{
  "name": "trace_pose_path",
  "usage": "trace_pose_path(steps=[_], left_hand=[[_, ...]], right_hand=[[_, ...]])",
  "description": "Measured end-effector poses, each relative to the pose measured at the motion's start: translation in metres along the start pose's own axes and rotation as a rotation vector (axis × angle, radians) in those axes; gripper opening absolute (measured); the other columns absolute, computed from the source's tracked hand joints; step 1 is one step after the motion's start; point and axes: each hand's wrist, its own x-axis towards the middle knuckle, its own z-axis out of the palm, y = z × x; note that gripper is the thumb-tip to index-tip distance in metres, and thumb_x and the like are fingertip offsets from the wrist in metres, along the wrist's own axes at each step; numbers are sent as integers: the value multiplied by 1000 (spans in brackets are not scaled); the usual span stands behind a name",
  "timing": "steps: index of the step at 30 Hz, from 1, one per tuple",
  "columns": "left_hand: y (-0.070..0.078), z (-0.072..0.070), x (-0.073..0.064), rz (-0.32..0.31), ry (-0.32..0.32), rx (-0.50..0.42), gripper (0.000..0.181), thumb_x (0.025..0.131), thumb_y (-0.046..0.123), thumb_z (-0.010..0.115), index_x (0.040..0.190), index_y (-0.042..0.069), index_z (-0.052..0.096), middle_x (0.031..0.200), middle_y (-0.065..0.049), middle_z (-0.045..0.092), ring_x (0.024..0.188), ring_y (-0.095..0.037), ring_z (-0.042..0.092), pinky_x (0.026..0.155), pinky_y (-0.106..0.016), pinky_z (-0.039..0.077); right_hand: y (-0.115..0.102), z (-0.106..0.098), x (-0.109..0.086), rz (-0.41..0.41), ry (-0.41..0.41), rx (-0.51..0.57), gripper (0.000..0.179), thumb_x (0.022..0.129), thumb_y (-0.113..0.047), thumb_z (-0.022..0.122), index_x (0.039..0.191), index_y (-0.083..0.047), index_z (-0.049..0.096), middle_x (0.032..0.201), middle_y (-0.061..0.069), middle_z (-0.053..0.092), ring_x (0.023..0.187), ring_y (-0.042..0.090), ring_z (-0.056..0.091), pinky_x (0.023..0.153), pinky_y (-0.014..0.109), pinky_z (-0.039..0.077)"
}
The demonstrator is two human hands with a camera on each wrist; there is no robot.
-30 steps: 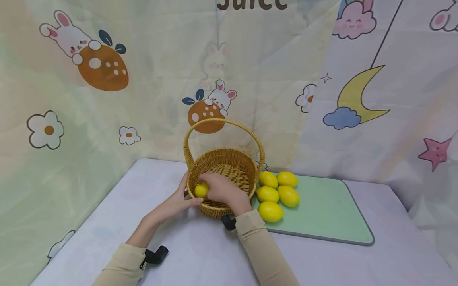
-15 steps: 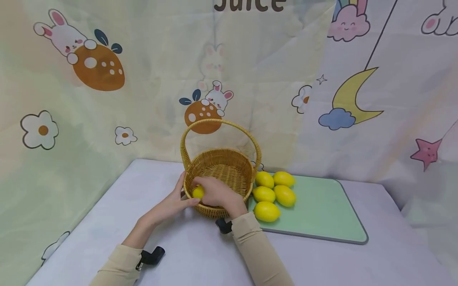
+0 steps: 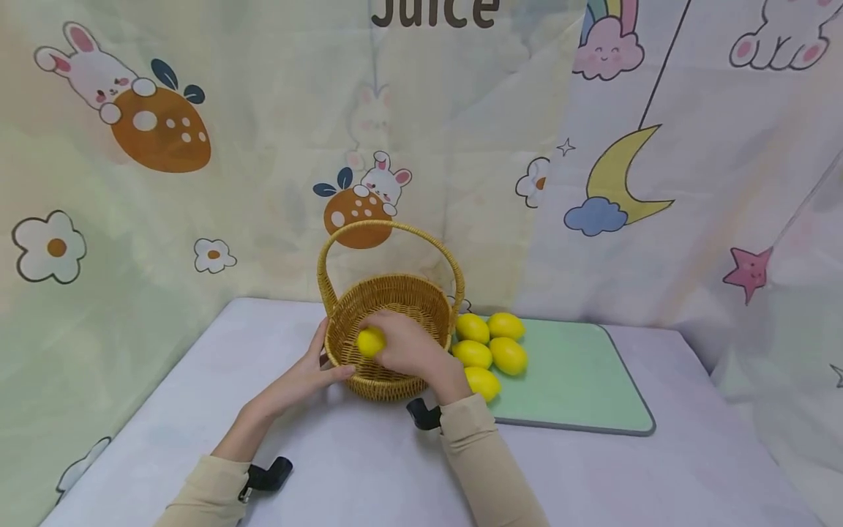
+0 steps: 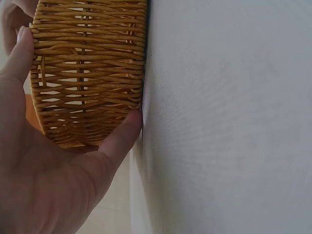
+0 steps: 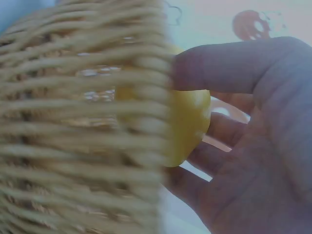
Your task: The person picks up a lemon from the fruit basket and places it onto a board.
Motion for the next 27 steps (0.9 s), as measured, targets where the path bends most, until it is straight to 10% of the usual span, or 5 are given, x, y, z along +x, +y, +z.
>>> trace_pose_path(steps=[27], left_hand=[[-2,1,2,-9,5,-1,114,88,43,74,152,46,-21,168,3,-9,155,-39,6,120,-66,10]], right_hand=[[30,-63,-70,113,89,82,49,78,-5,75,124,-18,66,124,-2,65,116,22,57,99,44,48]])
